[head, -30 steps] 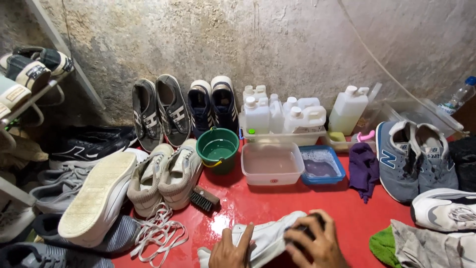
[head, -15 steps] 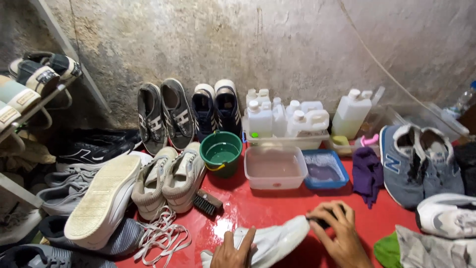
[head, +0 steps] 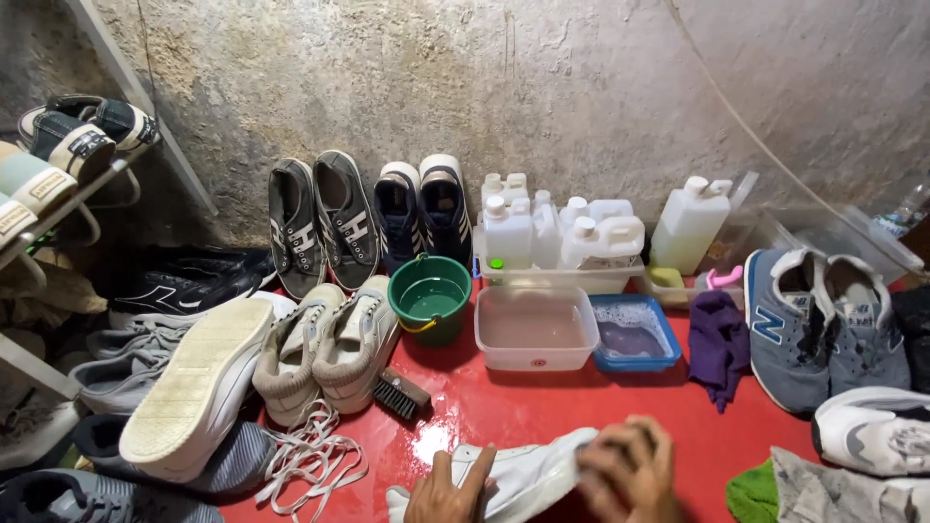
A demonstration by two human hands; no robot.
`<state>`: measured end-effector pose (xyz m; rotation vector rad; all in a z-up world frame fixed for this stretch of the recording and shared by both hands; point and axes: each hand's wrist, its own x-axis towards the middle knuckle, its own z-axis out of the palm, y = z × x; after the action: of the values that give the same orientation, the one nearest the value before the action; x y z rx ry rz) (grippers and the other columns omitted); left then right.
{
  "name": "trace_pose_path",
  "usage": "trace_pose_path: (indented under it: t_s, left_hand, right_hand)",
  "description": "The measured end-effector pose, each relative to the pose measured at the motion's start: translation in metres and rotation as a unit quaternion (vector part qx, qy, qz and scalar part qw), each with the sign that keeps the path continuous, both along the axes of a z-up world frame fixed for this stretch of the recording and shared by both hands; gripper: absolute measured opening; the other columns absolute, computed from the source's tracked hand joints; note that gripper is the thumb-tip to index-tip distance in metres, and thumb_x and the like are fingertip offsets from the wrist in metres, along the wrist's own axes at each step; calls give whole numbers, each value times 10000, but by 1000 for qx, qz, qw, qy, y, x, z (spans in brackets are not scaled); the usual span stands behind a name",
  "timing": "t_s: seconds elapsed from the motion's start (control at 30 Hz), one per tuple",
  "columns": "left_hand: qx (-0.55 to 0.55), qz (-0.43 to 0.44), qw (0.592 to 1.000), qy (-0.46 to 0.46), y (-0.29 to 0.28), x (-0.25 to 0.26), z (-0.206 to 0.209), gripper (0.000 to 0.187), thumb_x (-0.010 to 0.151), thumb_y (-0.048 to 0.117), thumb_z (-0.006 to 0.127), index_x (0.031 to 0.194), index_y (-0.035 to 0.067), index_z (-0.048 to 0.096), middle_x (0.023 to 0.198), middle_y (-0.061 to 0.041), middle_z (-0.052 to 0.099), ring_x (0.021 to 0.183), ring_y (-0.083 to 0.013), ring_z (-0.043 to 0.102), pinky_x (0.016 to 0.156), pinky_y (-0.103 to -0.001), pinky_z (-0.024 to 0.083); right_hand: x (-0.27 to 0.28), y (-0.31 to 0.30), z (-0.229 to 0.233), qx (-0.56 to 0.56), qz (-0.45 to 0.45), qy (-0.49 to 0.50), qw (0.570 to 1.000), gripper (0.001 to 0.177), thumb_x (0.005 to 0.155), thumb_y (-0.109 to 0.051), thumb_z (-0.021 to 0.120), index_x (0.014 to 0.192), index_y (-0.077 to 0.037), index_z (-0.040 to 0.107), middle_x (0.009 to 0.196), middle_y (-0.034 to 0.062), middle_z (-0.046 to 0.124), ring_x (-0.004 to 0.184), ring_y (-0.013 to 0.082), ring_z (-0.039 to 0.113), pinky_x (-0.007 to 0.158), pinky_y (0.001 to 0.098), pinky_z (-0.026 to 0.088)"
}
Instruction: A person is cleaning a white sneaker using a small scrubbing tool and a cloth at a workbench.
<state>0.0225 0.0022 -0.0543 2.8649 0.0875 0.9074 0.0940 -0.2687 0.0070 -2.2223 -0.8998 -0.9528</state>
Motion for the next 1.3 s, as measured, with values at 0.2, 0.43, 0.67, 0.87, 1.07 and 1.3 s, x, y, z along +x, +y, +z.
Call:
trace_pose_path:
  t_s: [0.2, 0.43, 0.67, 0.87, 1.07, 1.3]
  left_hand:
    - [-46, -24, 995, 91, 4, -3, 14, 441, 982, 583, 533, 1402, 450, 570, 972, -122, 511, 522, -303, 585, 477, -449, 516]
    - [-33, -14, 998, 54, 2, 0, 9, 407, 978, 567, 534, 1365, 457, 595, 948, -110, 505, 495, -301, 576, 440, -437, 488]
    - [-25, 1, 998, 50, 1, -2, 5, 427, 943, 583, 574, 1363, 508, 591, 982, -99, 525, 498, -308, 579, 433, -448, 480]
    - [-31, -2, 999, 32, 2, -1, 11, 398, 966, 586, 520, 1343, 493, 611, 942, -100, 503, 475, -300, 565, 396, -443, 465]
    - [-21, 1, 999, 42, 4, 1, 6, 402, 958, 573, 558, 1347, 484, 607, 959, -106, 514, 487, -297, 573, 415, -431, 480]
    - [-22, 2, 998, 53, 4, 2, 1, 415, 963, 607, 529, 1355, 489, 600, 965, -106, 511, 492, -284, 577, 412, -428, 490]
  right_hand:
    - [-8, 7, 21, 64, -104, 110, 986, 215, 901, -387, 629, 1014, -287, 781, 1110, -46, 683, 1186, 267, 524, 1099, 434, 371]
    - [-17, 27, 18, 36, -43, -29, 998, 187, 886, -381, 624, 1025, -313, 730, 1122, -49, 640, 1204, 369, 494, 1118, 489, 399]
    - [-40, 39, 14, 65, -126, -38, 989, 184, 873, -384, 674, 1027, -295, 719, 1126, -19, 624, 1202, 377, 515, 1055, 469, 438]
    - [-26, 41, 5, 76, -126, -120, 982, 186, 798, -294, 655, 975, -331, 700, 1074, -24, 624, 1090, 385, 557, 1019, 495, 464]
    - [-39, 43, 33, 51, -117, -16, 992, 132, 869, -359, 704, 988, -322, 747, 1108, -41, 634, 1169, 370, 517, 1060, 472, 428]
    - [-23, 37, 39, -5, -116, -6, 993, 147, 837, -380, 671, 958, -322, 731, 1083, -60, 642, 1140, 361, 480, 1065, 467, 400]
